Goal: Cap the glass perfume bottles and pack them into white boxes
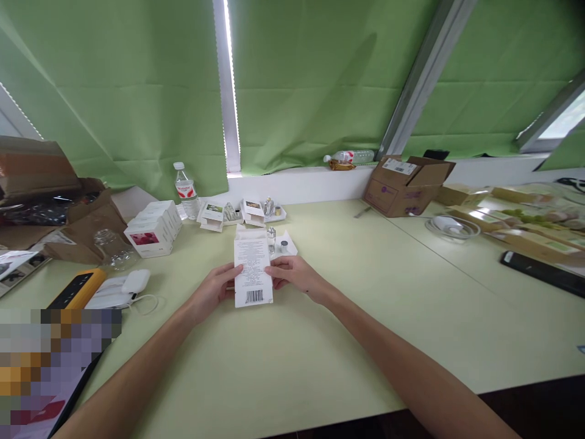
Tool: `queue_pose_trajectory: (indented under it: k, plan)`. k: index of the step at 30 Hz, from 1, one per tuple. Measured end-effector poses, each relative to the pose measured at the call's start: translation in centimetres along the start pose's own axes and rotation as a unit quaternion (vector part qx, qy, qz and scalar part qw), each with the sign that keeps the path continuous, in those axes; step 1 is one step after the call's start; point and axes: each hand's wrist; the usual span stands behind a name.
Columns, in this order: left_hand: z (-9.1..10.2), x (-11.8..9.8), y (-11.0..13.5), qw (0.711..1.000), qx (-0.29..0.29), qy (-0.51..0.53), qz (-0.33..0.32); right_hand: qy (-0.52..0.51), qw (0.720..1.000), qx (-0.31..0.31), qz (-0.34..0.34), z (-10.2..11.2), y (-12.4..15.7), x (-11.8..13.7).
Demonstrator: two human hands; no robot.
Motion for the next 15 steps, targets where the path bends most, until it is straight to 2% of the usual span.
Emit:
queue_pose_trajectory:
  k: [8, 15]
  plan:
    - [0.02, 0.07, -0.02, 1.000, -0.012, -0.002, -0.003, -0.006, 1.000, 0.018, 0.004, -0.16, 0.10, 0.09]
    - [0.31, 0.84, -0.42, 0.998, -0.054, -0.027, 0.004, -0.016, 0.999, 0.044, 0.002, -0.53, 0.24, 0.19]
Point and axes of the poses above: each hand's wrist, its own y-axis away from the middle knuckle, its own z-axis out of the back of the hand, x = y × z, and after that the axes turned 13 degrees about -y, right-handed
